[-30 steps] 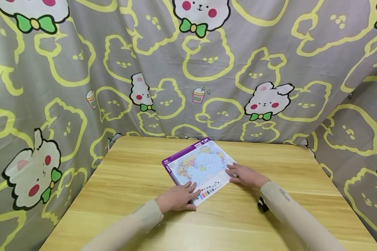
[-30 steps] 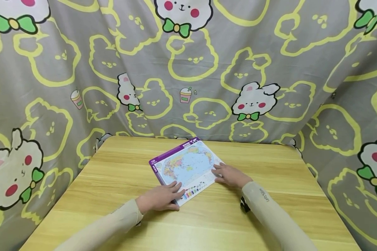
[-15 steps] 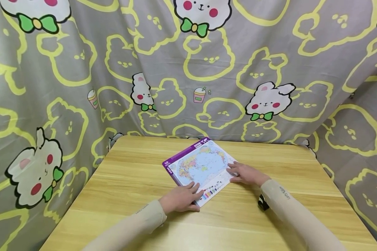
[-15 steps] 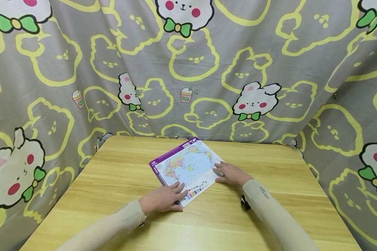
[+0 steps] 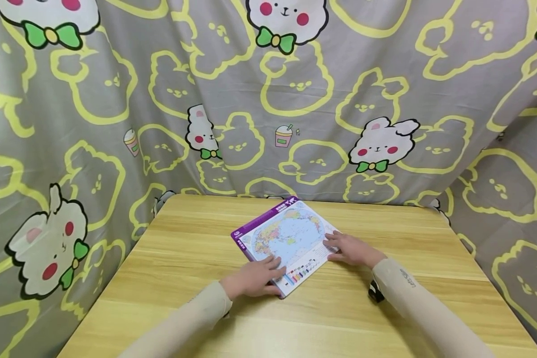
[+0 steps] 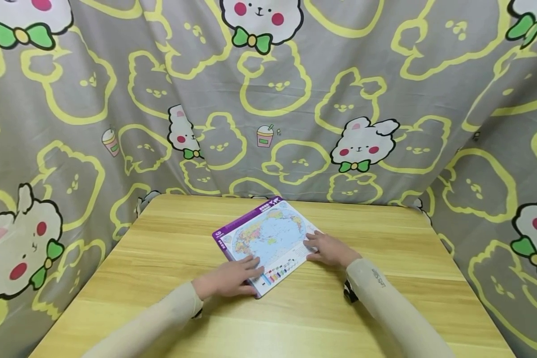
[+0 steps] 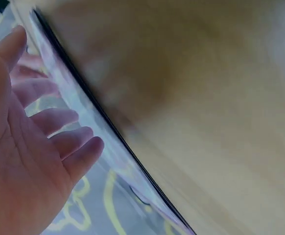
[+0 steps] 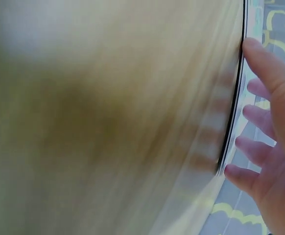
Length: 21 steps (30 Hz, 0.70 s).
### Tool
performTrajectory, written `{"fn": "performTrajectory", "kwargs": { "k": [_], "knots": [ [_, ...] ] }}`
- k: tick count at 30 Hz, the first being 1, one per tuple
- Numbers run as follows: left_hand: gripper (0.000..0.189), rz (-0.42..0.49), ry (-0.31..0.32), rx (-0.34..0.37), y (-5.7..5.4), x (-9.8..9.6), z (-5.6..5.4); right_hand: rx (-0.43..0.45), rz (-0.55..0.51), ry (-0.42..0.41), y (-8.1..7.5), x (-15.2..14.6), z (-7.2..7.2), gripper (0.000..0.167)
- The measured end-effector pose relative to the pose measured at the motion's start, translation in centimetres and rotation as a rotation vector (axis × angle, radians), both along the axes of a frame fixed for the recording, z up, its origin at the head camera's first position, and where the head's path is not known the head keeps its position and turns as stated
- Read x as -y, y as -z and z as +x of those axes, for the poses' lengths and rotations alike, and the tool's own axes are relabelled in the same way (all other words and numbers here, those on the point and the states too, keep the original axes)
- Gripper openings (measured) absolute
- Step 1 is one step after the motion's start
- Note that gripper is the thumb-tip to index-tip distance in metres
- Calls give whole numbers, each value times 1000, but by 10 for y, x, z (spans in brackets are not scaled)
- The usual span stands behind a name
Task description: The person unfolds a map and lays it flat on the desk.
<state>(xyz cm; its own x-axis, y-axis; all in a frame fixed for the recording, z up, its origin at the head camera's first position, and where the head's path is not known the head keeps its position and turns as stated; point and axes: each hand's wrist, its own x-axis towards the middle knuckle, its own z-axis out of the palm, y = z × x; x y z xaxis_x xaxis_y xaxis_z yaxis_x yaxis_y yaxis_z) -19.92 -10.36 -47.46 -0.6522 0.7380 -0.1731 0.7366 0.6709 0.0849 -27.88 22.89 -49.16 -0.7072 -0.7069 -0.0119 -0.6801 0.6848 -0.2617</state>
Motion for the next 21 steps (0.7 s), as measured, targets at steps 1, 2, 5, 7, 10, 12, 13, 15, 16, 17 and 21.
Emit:
{"fn": "performTrajectory", "kwargs": {
  "k": [1, 2, 5, 7, 10, 12, 13, 15, 16, 17, 21],
  "knots": [
    [64, 4, -16, -3, -1, 3, -3, -5, -3, 4, 0, 1, 2, 53],
    [64, 7, -30, -8, -1, 6, -6, -10, -1, 8, -1, 3, 5, 53],
    [63, 19, -69, -14, -2, 17, -18, -20, -5, 9, -3, 8, 14, 52],
    [61, 37, -95, -3, -3, 24, -25, -15, -6, 8, -4, 13, 21, 52],
    [60, 58, -127, 3, -5, 34, -36, -11, -8, 2, -4, 20, 30, 52],
    [61, 68, -152, 4, -4, 39, -42, -8, -17, -10, -4, 27, 36, 52],
    [61, 68, -163, -2, -3, 42, -45, -10, -19, -17, -4, 30, 39, 52],
    [62, 58, -186, -10, 0, 46, -51, -8, -31, -31, -5, 37, 45, 52],
    [63, 56, -199, -8, 1, 49, -54, -7, -36, -37, -6, 41, 48, 53],
    [63, 53, -213, -6, 2, 51, -57, -5, -42, -44, -7, 45, 51, 53],
    [65, 48, -253, 3, 5, 58, -67, 1, -37, -59, -11, 62, 64, 54]
  ]
}}
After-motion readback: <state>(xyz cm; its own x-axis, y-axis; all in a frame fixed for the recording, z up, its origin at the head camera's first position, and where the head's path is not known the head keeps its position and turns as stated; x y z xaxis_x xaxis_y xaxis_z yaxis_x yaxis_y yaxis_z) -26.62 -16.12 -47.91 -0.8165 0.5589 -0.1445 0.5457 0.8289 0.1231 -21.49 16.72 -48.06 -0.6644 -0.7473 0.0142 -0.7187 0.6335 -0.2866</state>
